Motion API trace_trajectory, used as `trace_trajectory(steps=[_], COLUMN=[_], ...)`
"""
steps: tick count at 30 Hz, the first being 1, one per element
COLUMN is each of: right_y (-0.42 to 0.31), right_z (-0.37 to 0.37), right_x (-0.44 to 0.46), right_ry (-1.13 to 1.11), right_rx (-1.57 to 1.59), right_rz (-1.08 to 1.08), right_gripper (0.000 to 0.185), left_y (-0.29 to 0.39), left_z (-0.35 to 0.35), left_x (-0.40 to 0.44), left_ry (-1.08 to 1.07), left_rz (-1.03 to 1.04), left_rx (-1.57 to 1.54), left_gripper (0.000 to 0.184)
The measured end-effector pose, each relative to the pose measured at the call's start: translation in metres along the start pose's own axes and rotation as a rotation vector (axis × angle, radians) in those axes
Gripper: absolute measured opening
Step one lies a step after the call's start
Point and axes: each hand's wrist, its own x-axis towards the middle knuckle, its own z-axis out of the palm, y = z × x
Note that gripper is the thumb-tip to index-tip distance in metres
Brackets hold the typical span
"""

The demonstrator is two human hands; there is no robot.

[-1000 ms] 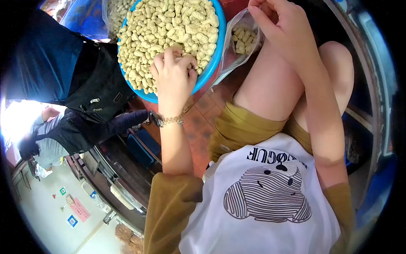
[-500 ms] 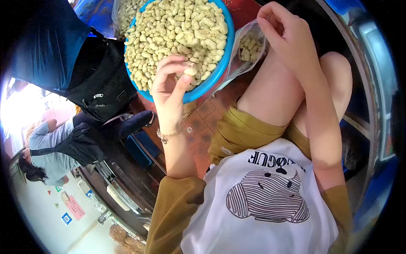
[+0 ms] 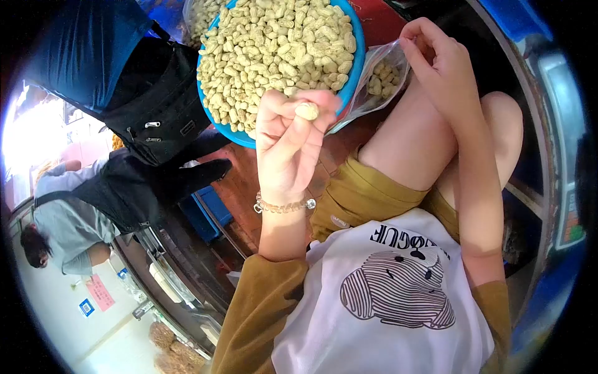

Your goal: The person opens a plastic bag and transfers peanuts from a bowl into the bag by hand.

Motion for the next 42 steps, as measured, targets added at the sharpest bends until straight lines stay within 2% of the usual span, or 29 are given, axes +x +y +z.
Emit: trace_trajectory(steps=[4,7,13,16,19,22,25,29,34,35,39,42], right_y=[0.001,-0.001,-0.004,-0.001,0.0,-0.002,-0.001,-0.008,-0.003,-0.006,-0.001,0.001], right_z=[0.0,-0.001,-0.003,-0.001,-0.001,-0.002,0.0,-0.002,0.002,0.002,0.008,0.007], right_x=[0.001,0.002,0.003,0.002,0.003,0.004,0.003,-0.001,0.004,0.004,0.005,0.006], right_ry=[-0.011,-0.025,-0.054,-0.035,-0.058,-0.062,-0.015,0.085,0.058,0.008,-0.002,-0.002], right_rx=[-0.043,-0.041,-0.064,-0.069,-0.057,-0.09,-0.04,-0.065,0.064,0.021,-0.085,-0.076], right_rz=[0.028,0.037,0.053,0.029,0.061,0.056,0.027,-0.096,0.045,0.105,0.108,0.132], right_gripper=[0.014,0.015,0.015,0.014,0.014,0.014,0.012,0.011,0.014,0.015,0.016,0.016], left_y=[0.002,0.002,0.004,0.005,0.008,0.008,0.016,0.039,0.074,0.078,0.085,0.077], left_z=[0.004,0.008,0.009,0.011,0.014,0.012,-0.002,-0.047,-0.081,-0.086,-0.115,-0.12], left_x=[0.001,0.001,0.003,0.0,-0.003,-0.002,-0.002,0.0,-0.009,-0.01,-0.015,-0.012], left_ry=[0.052,0.081,-0.018,0.02,0.079,0.055,0.133,0.467,0.713,0.718,0.632,0.749], left_rz=[-0.051,0.034,0.137,0.148,0.068,0.112,0.064,0.196,0.357,0.361,0.356,0.313], left_rx=[-0.013,0.41,0.432,0.465,0.493,0.523,0.635,0.971,0.727,0.707,0.759,0.774], left_gripper=[0.011,0.017,0.029,0.032,0.036,0.033,0.026,0.011,0.013,0.013,0.021,0.021])
